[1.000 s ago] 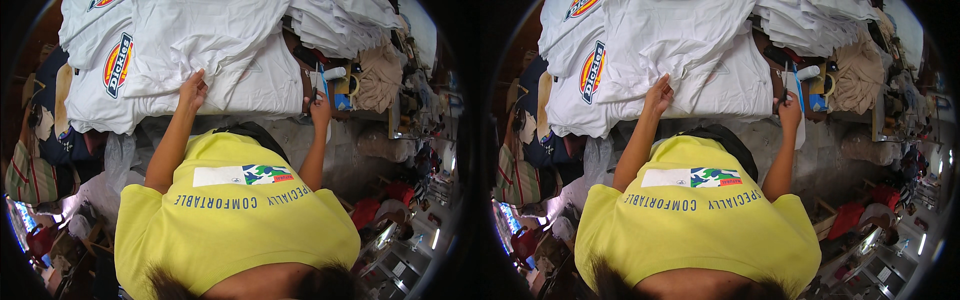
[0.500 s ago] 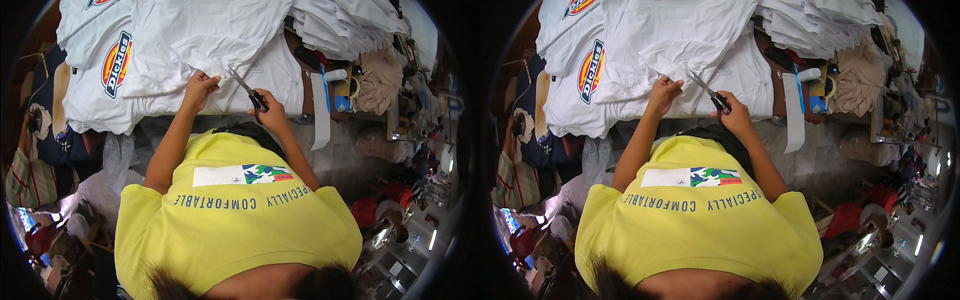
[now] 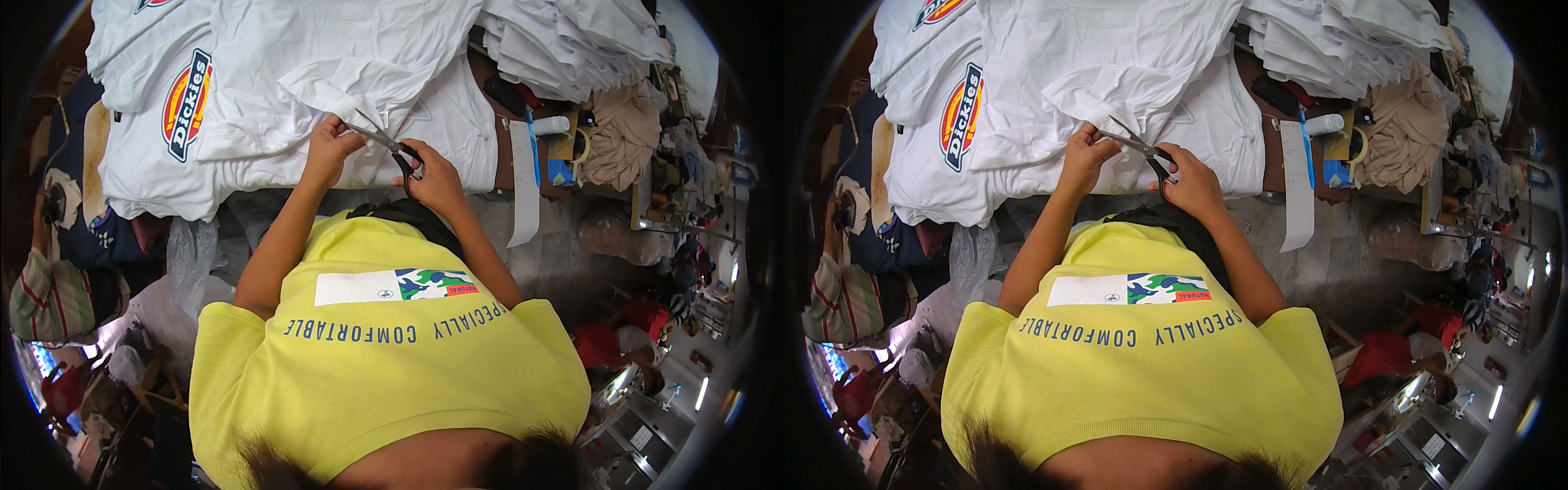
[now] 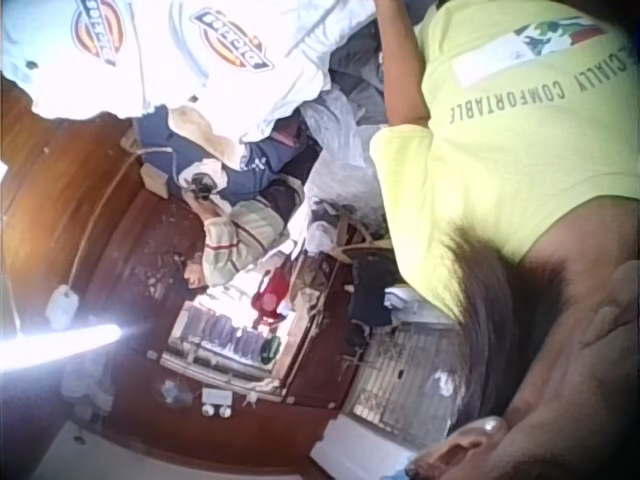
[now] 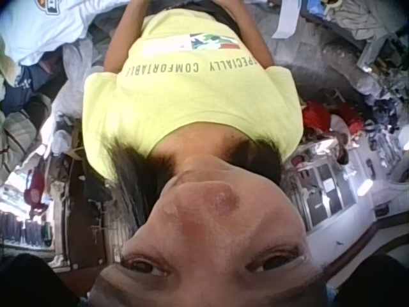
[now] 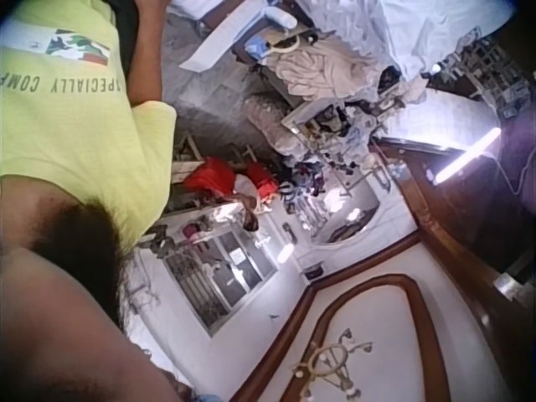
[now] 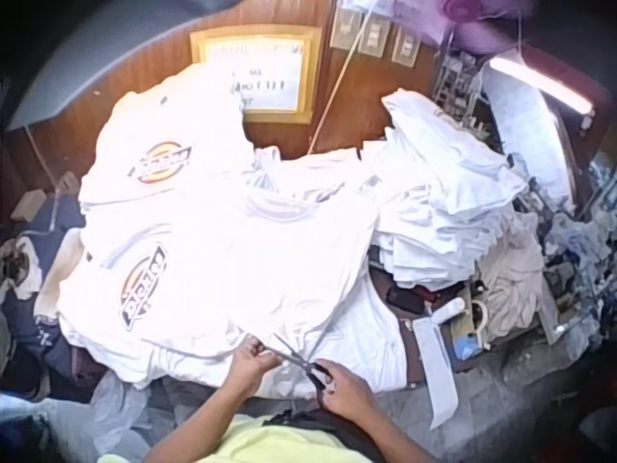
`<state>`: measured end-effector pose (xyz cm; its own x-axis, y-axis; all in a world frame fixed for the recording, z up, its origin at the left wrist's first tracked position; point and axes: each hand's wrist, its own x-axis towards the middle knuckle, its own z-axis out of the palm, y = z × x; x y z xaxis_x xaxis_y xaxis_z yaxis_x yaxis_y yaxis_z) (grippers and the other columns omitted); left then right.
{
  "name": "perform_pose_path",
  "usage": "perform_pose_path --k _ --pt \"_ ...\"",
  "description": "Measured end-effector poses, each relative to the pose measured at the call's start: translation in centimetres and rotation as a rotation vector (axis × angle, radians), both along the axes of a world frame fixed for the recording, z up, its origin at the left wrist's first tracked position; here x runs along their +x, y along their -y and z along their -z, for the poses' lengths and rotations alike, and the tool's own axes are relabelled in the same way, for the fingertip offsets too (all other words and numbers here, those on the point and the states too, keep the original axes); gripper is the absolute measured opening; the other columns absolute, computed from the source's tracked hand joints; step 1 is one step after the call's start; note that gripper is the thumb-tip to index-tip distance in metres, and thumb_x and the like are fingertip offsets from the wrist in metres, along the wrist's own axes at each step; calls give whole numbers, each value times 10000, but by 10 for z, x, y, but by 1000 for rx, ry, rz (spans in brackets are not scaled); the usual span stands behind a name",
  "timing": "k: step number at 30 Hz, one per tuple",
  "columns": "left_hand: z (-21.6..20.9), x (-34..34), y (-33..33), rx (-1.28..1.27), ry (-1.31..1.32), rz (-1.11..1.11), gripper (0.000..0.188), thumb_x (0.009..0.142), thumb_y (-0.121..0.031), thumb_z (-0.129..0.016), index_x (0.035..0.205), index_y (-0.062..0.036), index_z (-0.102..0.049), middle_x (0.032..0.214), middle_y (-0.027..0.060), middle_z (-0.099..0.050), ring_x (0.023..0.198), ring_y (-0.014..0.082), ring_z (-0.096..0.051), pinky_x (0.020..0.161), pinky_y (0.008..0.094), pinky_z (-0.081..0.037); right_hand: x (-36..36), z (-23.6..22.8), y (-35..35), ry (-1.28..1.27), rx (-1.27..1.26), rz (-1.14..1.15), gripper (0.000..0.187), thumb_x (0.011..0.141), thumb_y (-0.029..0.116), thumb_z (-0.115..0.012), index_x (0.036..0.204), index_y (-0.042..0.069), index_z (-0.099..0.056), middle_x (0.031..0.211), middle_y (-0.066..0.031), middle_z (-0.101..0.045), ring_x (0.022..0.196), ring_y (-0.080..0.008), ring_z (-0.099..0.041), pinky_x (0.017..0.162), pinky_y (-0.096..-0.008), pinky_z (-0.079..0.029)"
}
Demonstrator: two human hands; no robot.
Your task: The person folds white t-shirts from a large stack, smooths them by hand, and uses shears to cut a small piece of fabric from one shirt before placing it back on the pile.
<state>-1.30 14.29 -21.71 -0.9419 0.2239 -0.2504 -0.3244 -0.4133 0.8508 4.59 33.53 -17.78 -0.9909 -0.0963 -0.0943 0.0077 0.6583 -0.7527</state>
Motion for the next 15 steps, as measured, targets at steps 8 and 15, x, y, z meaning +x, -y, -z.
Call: perform_pose_path --k 8,15 --pt "-5 0 -3 22 64 -30 350 708 23 -630 1046 21 -540 951 71 -603 817 124 -581 729 242 -476 1 12 -9 132 -112 18 501 649 95 -721 1107 110 -518 693 -76 -585 595 -210 -598 580 -281 -465" --pt "3 -6 1 50 55 -68 316 746 30 -604 1048 -7 -521 966 57 -597 830 131 -595 749 264 -499 0 14 -11 109 -2 14 603 597 212 -776 1135 132 -515 706 -63 -549 618 -216 -570 583 -303 -450"
